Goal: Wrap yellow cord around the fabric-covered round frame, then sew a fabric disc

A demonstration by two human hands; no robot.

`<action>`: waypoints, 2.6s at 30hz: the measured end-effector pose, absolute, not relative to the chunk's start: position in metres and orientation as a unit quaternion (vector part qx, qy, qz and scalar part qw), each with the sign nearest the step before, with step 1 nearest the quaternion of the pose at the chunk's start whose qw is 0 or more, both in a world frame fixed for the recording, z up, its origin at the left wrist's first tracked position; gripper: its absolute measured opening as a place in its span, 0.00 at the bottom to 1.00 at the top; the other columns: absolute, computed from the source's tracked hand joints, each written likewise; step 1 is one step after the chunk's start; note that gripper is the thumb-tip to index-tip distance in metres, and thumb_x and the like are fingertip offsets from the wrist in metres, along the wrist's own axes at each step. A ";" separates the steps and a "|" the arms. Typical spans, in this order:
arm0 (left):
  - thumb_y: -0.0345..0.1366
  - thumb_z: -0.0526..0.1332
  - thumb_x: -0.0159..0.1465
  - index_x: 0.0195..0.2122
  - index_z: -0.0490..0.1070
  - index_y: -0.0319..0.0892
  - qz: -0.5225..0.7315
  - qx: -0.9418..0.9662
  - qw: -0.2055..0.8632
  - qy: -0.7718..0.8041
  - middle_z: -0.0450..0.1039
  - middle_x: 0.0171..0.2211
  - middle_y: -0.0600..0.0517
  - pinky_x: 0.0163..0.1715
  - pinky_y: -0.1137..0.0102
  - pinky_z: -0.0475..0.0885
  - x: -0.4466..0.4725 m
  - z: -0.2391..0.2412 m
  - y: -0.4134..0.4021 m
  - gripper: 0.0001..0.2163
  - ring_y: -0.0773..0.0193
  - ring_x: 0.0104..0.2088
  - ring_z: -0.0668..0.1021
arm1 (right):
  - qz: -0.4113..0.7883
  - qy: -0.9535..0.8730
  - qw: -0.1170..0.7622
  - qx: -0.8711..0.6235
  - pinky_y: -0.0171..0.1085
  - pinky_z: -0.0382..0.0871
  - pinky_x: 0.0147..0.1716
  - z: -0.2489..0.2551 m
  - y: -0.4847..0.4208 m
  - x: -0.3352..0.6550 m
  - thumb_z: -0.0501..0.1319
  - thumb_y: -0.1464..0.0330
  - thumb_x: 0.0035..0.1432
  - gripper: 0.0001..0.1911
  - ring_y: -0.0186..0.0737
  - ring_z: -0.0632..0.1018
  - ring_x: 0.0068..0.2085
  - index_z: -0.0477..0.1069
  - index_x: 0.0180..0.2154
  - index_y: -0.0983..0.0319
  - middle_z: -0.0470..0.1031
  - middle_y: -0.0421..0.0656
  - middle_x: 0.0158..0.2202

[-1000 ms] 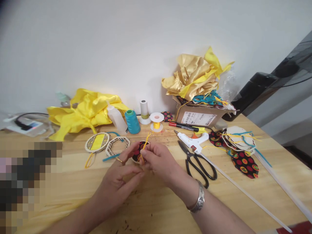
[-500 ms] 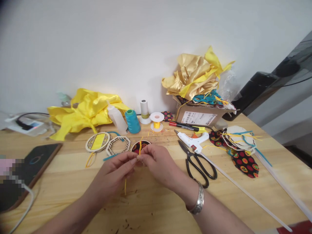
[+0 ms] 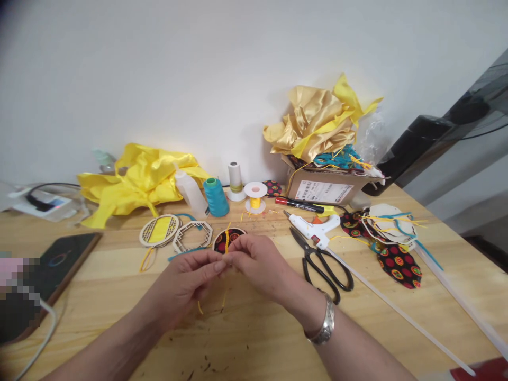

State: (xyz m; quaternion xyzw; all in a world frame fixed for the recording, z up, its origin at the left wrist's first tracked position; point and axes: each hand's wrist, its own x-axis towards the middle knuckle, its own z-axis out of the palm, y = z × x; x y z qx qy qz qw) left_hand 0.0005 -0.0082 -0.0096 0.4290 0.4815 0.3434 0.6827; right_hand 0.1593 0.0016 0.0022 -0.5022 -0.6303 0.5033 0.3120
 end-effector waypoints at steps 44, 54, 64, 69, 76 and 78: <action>0.35 0.67 0.49 0.24 0.74 0.39 0.447 0.322 0.664 0.506 0.59 0.12 0.62 0.13 0.81 0.49 0.005 -0.009 -0.009 0.06 0.78 0.14 0.55 | 0.240 -0.716 0.431 -0.494 0.37 0.63 0.36 -0.001 -0.012 0.152 0.54 0.69 0.59 0.07 0.36 0.70 0.36 0.68 0.31 0.64 0.71 0.43 0.32; 0.37 0.64 0.54 0.26 0.76 0.41 0.383 0.416 0.673 0.477 0.70 0.20 0.55 0.30 0.74 0.65 0.003 -0.015 -0.013 0.05 0.66 0.29 0.72 | 0.468 -0.619 0.374 -0.508 0.30 0.58 0.23 -0.009 -0.002 0.151 0.57 0.67 0.55 0.09 0.29 0.64 0.23 0.64 0.25 0.62 0.63 0.35 0.20; 0.40 0.63 0.54 0.28 0.75 0.41 0.380 0.412 0.675 0.480 0.65 0.19 0.56 0.21 0.76 0.59 0.004 -0.013 -0.011 0.08 0.70 0.22 0.67 | 0.433 -0.625 0.385 -0.523 0.30 0.56 0.24 -0.008 0.000 0.151 0.57 0.68 0.53 0.09 0.30 0.61 0.24 0.64 0.22 0.63 0.61 0.35 0.20; 0.42 0.63 0.54 0.27 0.74 0.40 0.368 0.409 0.664 0.506 0.60 0.15 0.60 0.14 0.77 0.46 0.003 -0.013 -0.012 0.10 0.76 0.14 0.54 | 0.444 -0.613 0.402 -0.516 0.30 0.57 0.24 -0.010 0.001 0.149 0.57 0.67 0.53 0.10 0.30 0.62 0.24 0.64 0.23 0.63 0.62 0.36 0.21; 0.42 0.62 0.54 0.26 0.75 0.39 0.349 0.459 0.631 0.519 0.64 0.17 0.57 0.15 0.76 0.48 0.003 -0.008 -0.010 0.10 0.74 0.16 0.57 | 0.450 -0.609 0.403 -0.514 0.30 0.57 0.23 -0.012 0.001 0.150 0.57 0.67 0.53 0.10 0.30 0.62 0.24 0.65 0.23 0.63 0.63 0.36 0.20; 0.41 0.62 0.53 0.26 0.75 0.39 0.342 0.467 0.620 0.530 0.63 0.16 0.58 0.15 0.76 0.47 0.003 -0.006 -0.010 0.10 0.74 0.16 0.56 | 0.450 -0.611 0.404 -0.511 0.30 0.57 0.23 -0.012 0.001 0.150 0.57 0.67 0.53 0.09 0.30 0.62 0.24 0.65 0.23 0.64 0.63 0.36 0.21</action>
